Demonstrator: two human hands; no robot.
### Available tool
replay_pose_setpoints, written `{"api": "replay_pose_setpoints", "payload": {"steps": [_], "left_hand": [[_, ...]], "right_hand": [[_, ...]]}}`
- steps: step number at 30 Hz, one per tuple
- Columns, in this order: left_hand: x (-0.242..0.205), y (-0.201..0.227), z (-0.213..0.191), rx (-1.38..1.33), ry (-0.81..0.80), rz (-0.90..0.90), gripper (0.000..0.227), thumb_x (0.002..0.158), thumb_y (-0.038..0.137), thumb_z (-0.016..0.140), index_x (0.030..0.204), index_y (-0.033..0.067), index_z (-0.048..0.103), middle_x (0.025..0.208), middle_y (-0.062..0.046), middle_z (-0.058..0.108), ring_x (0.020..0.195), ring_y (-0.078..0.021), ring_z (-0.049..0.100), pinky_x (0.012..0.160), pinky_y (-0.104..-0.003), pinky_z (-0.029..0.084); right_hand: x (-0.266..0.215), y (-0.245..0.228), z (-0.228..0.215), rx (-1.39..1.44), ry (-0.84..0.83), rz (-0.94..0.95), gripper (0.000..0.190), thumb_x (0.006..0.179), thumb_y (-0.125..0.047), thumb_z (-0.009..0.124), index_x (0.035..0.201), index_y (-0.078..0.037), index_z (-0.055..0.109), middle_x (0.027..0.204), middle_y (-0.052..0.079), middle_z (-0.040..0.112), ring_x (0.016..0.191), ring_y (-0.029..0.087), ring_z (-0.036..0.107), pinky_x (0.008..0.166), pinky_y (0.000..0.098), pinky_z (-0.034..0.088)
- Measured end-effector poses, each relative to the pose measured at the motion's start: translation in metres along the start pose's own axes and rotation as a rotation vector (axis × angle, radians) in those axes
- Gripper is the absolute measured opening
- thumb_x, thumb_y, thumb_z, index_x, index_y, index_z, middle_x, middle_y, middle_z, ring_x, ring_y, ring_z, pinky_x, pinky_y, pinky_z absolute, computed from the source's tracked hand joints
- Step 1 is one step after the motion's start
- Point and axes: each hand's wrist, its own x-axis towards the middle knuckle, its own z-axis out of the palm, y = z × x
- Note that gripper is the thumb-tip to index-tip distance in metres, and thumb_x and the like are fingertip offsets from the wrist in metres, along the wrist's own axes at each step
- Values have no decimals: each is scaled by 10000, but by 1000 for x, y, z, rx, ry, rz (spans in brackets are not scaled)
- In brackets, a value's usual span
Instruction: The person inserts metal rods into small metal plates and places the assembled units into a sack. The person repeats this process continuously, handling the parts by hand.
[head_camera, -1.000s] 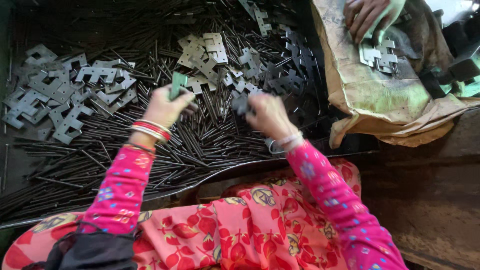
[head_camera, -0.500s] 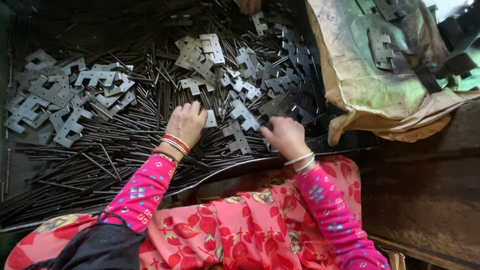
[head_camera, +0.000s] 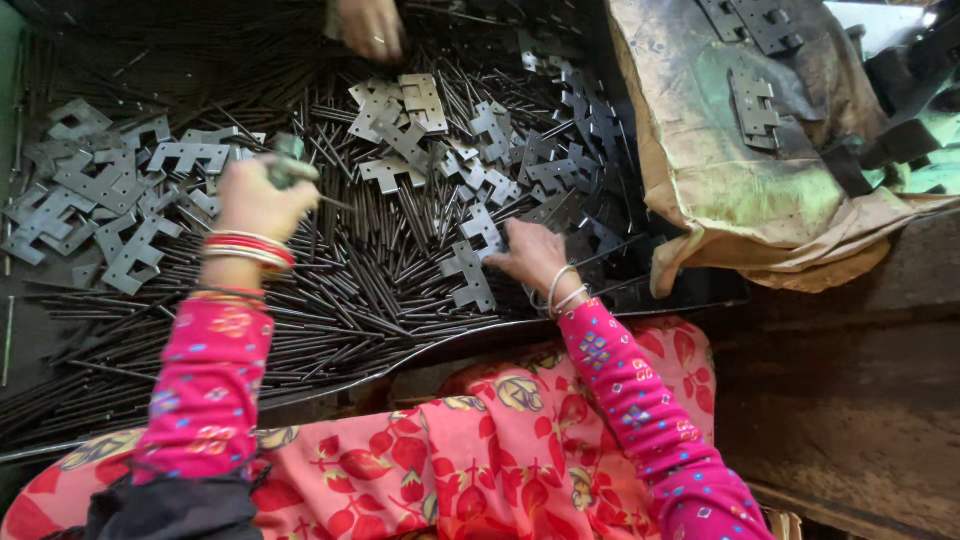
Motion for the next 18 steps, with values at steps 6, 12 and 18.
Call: {"api": "replay_pose_setpoints", "payload": {"steps": [6,12,18], "left_hand": [[5,-20,-36,-833,142,-121,147,1021,156,762,1046,19,715,876,-72,729,721,-183,697,664,-309,600],[4,-78,50,-883,-125,-473,169,914,80,745,1032,-5,660,849,-114,717,740,-280,744,695,-432,647],[14,-84,82,51,274,-13,97,935,160,786,987,87,747,932,-140,733,790,-286,743,759,-411,578]], "right_hand": [[-3,3,-3,4,59,-81,567,736,-525,844,984,-48,667,1063,200,720,1068,424,660,867,548,508],[-2,6,3,55,52,-33,628,739,-526,852,1054,-38,615,1023,232,724,1023,447,668,875,542,505],[-2,14,6,182,83,-53,562,702,-470,861,1060,-65,710,1019,198,730,1003,413,680,847,509,524]]}}
